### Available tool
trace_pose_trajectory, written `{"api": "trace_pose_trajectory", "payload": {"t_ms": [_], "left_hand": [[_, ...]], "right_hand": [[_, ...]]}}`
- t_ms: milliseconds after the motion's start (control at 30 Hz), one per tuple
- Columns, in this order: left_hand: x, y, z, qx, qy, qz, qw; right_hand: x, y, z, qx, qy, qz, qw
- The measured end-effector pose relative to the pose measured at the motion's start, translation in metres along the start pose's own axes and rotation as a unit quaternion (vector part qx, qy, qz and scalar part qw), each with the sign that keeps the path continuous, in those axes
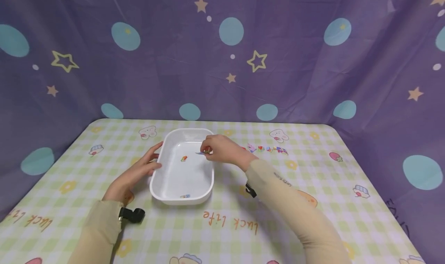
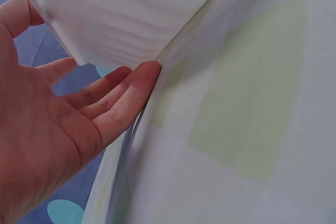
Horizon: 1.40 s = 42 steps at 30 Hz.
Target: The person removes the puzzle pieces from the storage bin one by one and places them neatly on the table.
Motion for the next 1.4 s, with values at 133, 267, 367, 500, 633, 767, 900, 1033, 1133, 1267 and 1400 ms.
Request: {"api": "trace_pose_trajectory", "payload": {"t_ms": [133, 267, 367, 500, 633, 767, 900, 1033, 1133, 1267, 1400], "left_hand": [[0.000, 0.002, -0.002, -0.002, 0.006, 0.004, 1.0000], [0.000, 0.002, -0.004, -0.002, 0.006, 0.002, 1.0000], [-0.001, 0.001, -0.004, 0.001, 0.003, 0.001, 1.0000], [0.000, 0.001, -0.002, 0.002, 0.000, 0.000, 1.0000], [0.000, 0.001, -0.001, 0.000, 0.000, 0.002, 1.0000], [-0.001, 0.000, -0.001, 0.004, 0.001, -0.001, 1.0000], [-0.002, -0.001, -0.002, 0.007, 0.004, -0.004, 1.0000], [-0.002, -0.001, -0.003, 0.002, 0.003, -0.002, 1.0000], [-0.001, -0.001, -0.003, 0.000, 0.003, 0.000, 1.0000], [0.000, 0.000, -0.003, -0.001, 0.006, 0.001, 1.0000], [-0.001, 0.001, -0.004, -0.003, 0.009, 0.003, 0.9999]], "right_hand": [[-0.011, -0.008, -0.009, 0.003, 0.013, -0.013, 0.9998], [-0.022, -0.015, -0.018, 0.002, 0.019, -0.028, 0.9994], [-0.030, -0.018, -0.026, 0.001, 0.023, -0.031, 0.9993], [-0.040, -0.023, -0.038, 0.004, 0.035, -0.036, 0.9988], [-0.052, -0.030, -0.051, 0.003, 0.056, -0.045, 0.9974], [-0.064, -0.032, -0.065, 0.006, 0.081, -0.042, 0.9958], [-0.075, -0.032, -0.077, 0.001, 0.098, -0.041, 0.9944], [-0.085, -0.033, -0.087, -0.009, 0.112, -0.043, 0.9928], [-0.092, -0.032, -0.094, -0.011, 0.126, -0.042, 0.9910], [-0.101, -0.031, -0.104, -0.009, 0.144, -0.045, 0.9885], [-0.109, -0.029, -0.113, -0.012, 0.147, -0.051, 0.9877]]}}
Point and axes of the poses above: each hand's wrist, its own x-axis towards the middle knuckle, its own y-axis out of the palm, z = x × y, the point moved 10 cm from there along x, towards the middle knuckle, and after that the axes turned 4 degrees about x, right-handed, at the moved point
